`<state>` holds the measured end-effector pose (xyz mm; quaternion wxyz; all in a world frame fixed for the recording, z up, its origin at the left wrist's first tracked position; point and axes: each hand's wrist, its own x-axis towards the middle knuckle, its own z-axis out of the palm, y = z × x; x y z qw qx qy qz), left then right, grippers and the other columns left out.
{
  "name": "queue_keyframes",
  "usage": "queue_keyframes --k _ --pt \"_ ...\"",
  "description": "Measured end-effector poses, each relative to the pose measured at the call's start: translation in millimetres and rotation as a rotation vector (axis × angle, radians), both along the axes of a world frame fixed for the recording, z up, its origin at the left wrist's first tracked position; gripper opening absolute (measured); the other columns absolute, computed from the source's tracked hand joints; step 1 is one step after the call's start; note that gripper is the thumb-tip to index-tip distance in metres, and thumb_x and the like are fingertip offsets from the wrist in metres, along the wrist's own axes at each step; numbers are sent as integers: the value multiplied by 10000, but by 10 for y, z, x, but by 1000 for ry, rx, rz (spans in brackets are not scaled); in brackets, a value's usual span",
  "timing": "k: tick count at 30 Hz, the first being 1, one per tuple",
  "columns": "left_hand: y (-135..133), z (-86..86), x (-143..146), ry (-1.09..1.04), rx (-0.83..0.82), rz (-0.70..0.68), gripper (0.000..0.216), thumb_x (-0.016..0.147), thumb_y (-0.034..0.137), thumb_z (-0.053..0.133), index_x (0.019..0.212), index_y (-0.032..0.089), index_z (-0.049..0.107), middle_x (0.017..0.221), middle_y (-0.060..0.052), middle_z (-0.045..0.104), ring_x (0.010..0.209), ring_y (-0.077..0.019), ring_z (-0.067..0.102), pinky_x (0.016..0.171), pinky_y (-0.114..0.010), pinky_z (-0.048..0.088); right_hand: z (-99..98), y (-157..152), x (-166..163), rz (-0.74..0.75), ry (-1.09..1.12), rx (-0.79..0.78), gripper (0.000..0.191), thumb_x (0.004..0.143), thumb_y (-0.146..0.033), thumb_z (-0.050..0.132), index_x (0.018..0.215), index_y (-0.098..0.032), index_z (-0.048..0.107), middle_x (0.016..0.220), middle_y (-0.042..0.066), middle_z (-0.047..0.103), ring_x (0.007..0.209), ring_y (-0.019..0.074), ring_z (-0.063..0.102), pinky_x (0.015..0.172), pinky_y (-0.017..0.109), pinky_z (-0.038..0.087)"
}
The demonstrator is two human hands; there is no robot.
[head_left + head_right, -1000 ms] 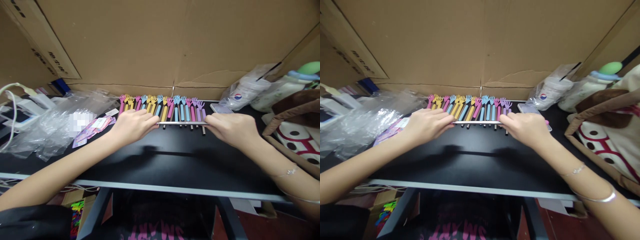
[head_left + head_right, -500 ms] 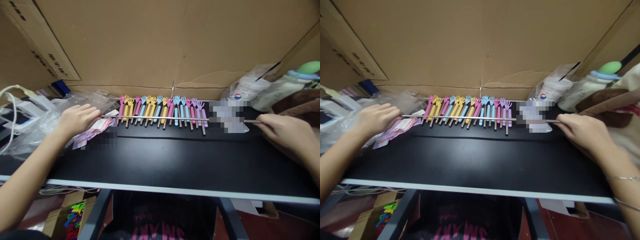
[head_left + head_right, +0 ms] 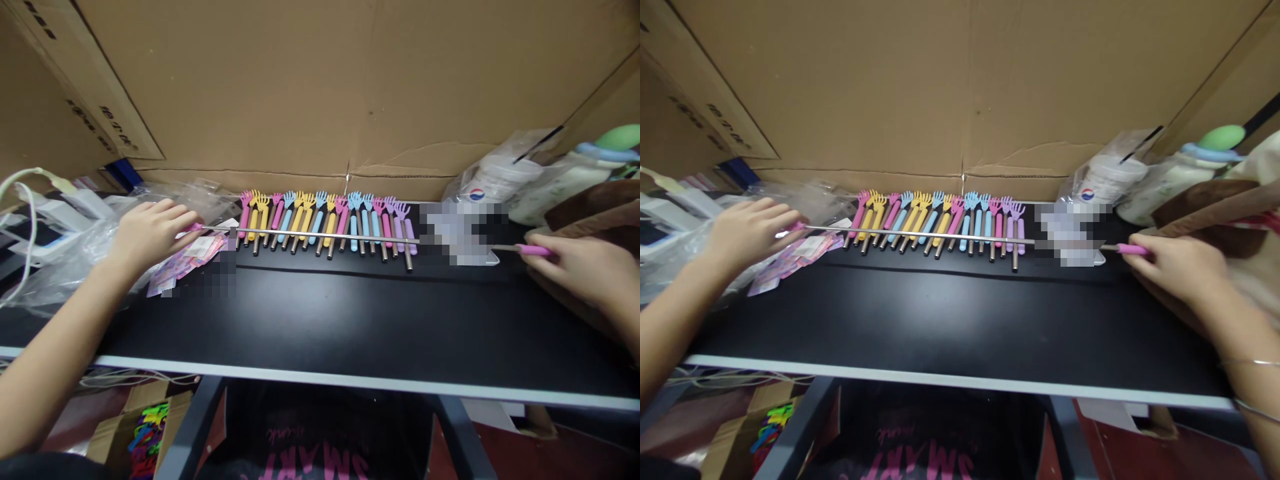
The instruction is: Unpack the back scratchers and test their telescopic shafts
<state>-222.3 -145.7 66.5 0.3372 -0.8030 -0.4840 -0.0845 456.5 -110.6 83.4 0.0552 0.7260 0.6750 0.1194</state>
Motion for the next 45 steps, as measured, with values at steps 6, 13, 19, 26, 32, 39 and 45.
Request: queue_keyframes --k 6,13,19,26,32,39,45 --pt "23 34 23 -20 -55 -27 297 965 367 293 787 234 490 747 -27 547 770 -200 427 647 -336 297 -18 -7 -62 -81 53 32 553 606 -387 785 1102 -151 713 967 214 699 616 158 513 527 295 252" --pt "34 84 158 150 19 -44 354 1001 346 268 739 214 467 668 -11 544 721 -169 445 651 -303 336 -33 -33 -229 7 30 102 359 662 -350 711 957 -146 736 847 174 708 581 158 497 521 276 279" --pt "76 50 597 209 -9 -134 376 992 375 287 783 213 554 668 -15 590 672 -162 518 613 -280 365 -24 -185 -991 242 -70 94 209 817 -398 518 729 -224 594 684 85 664 577 172 527 509 260 238" --pt "28 -78 1388 45 -84 -336 348 961 355 416 702 177 567 629 -32 614 593 -160 577 541 -269 327 -172 -340 -1832 519 -77 106 301 894 -394 392 747 -218 587 645 53 659 567 174 579 509 255 186" --pt "-21 -170 1805 25 -137 -387 306 942 331 471 703 163 561 590 -21 602 536 -154 570 496 -255 277 -240 -401 -2290 568 -24 40 286 896 -350 408 809 -207 639 738 58 702 635 176 620 520 263 181" --pt "-40 -123 1930 21 -127 -392 277 942 296 474 715 157 548 609 -24 607 565 -163 591 519 -269 304 -242 -438 -2351 533 25 8 317 926 -359 371 828 -212 634 777 57 706 666 178 630 522 263 199" --pt "-37 -204 1936 -3 -88 -406 290 940 314 474 696 170 537 610 -6 610 575 -153 598 512 -273 312 -245 -446 -2298 555 -1 45 295 907 -361 401 806 -210 634 719 58 694 621 180 618 511 271 175"
